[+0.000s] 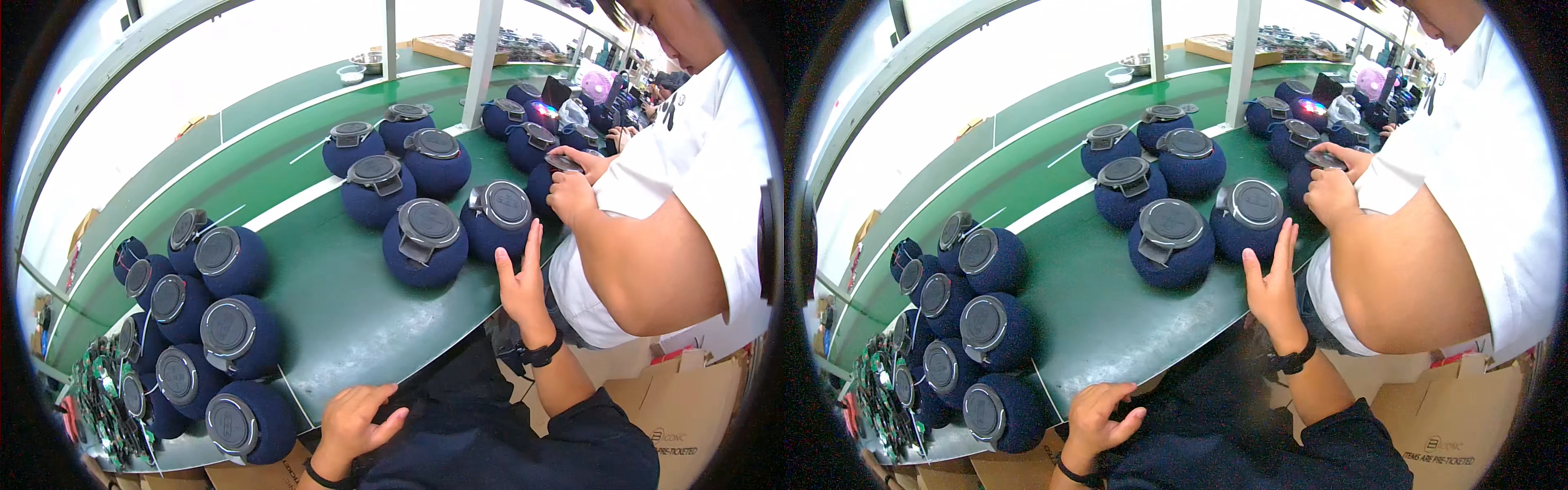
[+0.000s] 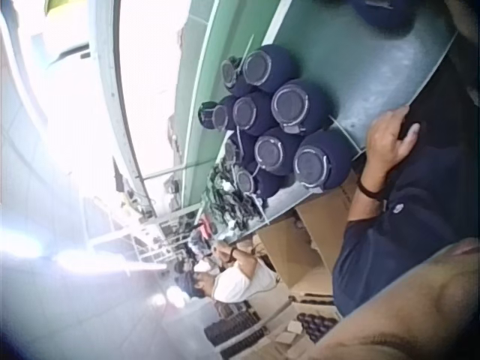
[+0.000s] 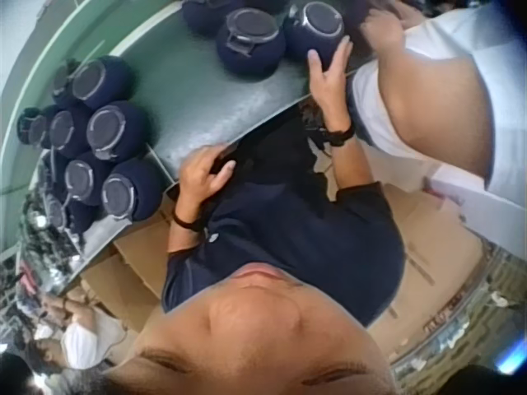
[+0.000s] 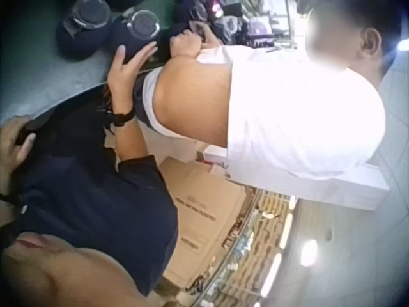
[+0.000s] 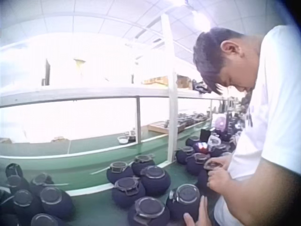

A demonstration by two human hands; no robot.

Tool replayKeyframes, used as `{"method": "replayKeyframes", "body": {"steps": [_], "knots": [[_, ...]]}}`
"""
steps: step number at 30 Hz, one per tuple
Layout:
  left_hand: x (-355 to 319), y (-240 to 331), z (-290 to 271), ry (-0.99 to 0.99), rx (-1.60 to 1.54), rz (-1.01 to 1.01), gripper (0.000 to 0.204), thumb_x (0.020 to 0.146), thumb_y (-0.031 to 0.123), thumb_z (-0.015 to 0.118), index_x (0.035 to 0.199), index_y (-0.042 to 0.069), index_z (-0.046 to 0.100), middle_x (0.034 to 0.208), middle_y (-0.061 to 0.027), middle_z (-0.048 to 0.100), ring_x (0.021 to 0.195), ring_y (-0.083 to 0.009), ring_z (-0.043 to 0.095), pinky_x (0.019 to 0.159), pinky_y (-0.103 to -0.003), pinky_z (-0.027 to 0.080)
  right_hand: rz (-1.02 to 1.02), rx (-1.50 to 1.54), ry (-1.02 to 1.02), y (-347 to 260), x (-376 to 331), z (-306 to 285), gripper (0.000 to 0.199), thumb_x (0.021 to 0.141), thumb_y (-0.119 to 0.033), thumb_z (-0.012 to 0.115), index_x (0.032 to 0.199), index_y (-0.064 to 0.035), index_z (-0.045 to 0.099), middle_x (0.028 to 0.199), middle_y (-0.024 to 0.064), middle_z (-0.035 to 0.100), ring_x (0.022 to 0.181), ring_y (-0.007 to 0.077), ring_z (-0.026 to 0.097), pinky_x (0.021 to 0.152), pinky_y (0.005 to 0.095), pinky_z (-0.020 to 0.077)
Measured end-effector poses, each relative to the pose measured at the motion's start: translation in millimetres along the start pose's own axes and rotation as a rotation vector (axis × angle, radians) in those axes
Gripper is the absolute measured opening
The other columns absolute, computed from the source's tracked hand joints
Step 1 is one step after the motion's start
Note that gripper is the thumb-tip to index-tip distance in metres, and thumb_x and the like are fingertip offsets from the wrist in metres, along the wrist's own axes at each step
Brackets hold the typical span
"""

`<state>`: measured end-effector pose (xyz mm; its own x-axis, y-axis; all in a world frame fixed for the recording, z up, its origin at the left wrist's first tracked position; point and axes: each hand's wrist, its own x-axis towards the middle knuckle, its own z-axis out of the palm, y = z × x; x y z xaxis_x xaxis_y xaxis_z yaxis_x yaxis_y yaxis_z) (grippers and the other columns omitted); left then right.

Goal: Assembling electronic speakers on a factory assembly line, including wiring circuit boards and fitting components.

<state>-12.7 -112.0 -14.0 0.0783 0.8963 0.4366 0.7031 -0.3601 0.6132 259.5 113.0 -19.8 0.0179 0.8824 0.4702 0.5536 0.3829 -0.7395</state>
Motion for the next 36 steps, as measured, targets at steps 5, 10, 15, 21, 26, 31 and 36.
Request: {"method": "replayKeyframes", "body": {"steps": [5, 10, 15, 21, 26, 31, 36], "knots": [[1, -1, 1, 0.010, 0.024, 0.033, 0.034, 0.078, 0.026, 0.085, 0.104, 0.006, 0.075, 0.077, -0.0060, 0.069, 0.067, -0.0238, 0.066, 0.063, -0.034, 0.051, 0.002, -0.024, -0.091, -1, 16, 0, 0.086, 0.106, -0.032, 0.057, 0.161, 0.0116, 0.006, 0.168, 0.0375, 0.006, 0.160, 0.0426, 0.005, 0.128, 0.0443, 0.0100], [3, 1, 0, 0.000, 0.039, 0.032, 0.036, 0.078, 0.025, 0.085, 0.106, 0.006, 0.074, 0.076, -0.0058, 0.068, 0.066, -0.0245, 0.066, 0.060, -0.035, 0.050, 0.016, 0.014, -0.123, 4, 25, 0, 0.086, 0.105, -0.030, 0.059, 0.162, 0.0096, 0.008, 0.168, 0.0358, 0.010, 0.159, 0.0417, 0.009, 0.128, 0.0441, 0.0124], [5, 3, -4, -0.009, 0.026, -0.002, 0.036, 0.080, 0.025, 0.084, 0.107, 0.006, 0.073, 0.076, -0.0063, 0.068, 0.066, -0.0254, 0.067, 0.060, -0.036, 0.051, -0.009, 0.092, -0.096, 12, 23, 2, 0.088, 0.098, -0.021, 0.069, 0.164, 0.0000, 0.015, 0.170, 0.0277, 0.015, 0.158, 0.0378, 0.019, 0.124, 0.0452, 0.0244], [7, 5, -4, 0.012, -0.008, -0.019, 0.033, 0.088, 0.031, 0.080, 0.108, 0.007, 0.073, 0.078, -0.0049, 0.066, 0.069, -0.0242, 0.065, 0.065, -0.036, 0.051, -0.519, 0.151, 0.026, -20, -20, 3, 0.044, 0.090, -0.004, 0.065, 0.133, 0.0021, 0.057, 0.143, 0.0245, 0.055, 0.133, 0.0365, 0.055, 0.109, 0.0469, 0.0456], [0, 3, -3, -0.035, -0.062, -0.056, 0.032, 0.087, 0.032, 0.079, 0.109, 0.009, 0.073, 0.082, -0.0047, 0.069, 0.073, -0.0252, 0.068, 0.067, -0.039, 0.053, -0.617, 0.270, -0.712, -72, -34, 20, 0.041, 0.082, -0.010, 0.079, 0.120, -0.0006, 0.068, 0.129, 0.0205, 0.068, 0.117, 0.0380, 0.066, 0.101, 0.0442, 0.0521], [-44, 14, -9, 0.289, -0.154, 0.101, 0.034, 0.084, 0.017, 0.080, 0.113, 0.003, 0.071, 0.100, -0.0136, 0.074, 0.081, -0.0308, 0.071, 0.069, -0.039, 0.056, -0.699, 0.209, -0.862, -95, -36, 52, 0.049, 0.081, -0.021, 0.083, 0.125, -0.0040, 0.068, 0.140, 0.0191, 0.062, 0.134, 0.0406, 0.056, 0.110, 0.0487, 0.0446], [-134, 30, -40, 0.631, 0.244, 0.162, 0.060, 0.082, 0.030, 0.085, 0.130, 0.007, 0.059, 0.104, -0.0079, 0.069, 0.081, -0.0232, 0.068, 0.068, -0.038, 0.052, -0.786, 0.092, -0.886, -95, -40, 58, 0.053, 0.077, -0.022, 0.082, 0.124, -0.0020, 0.068, 0.142, 0.0189, 0.061, 0.136, 0.0418, 0.053, 0.114, 0.0511, 0.0401]]}}
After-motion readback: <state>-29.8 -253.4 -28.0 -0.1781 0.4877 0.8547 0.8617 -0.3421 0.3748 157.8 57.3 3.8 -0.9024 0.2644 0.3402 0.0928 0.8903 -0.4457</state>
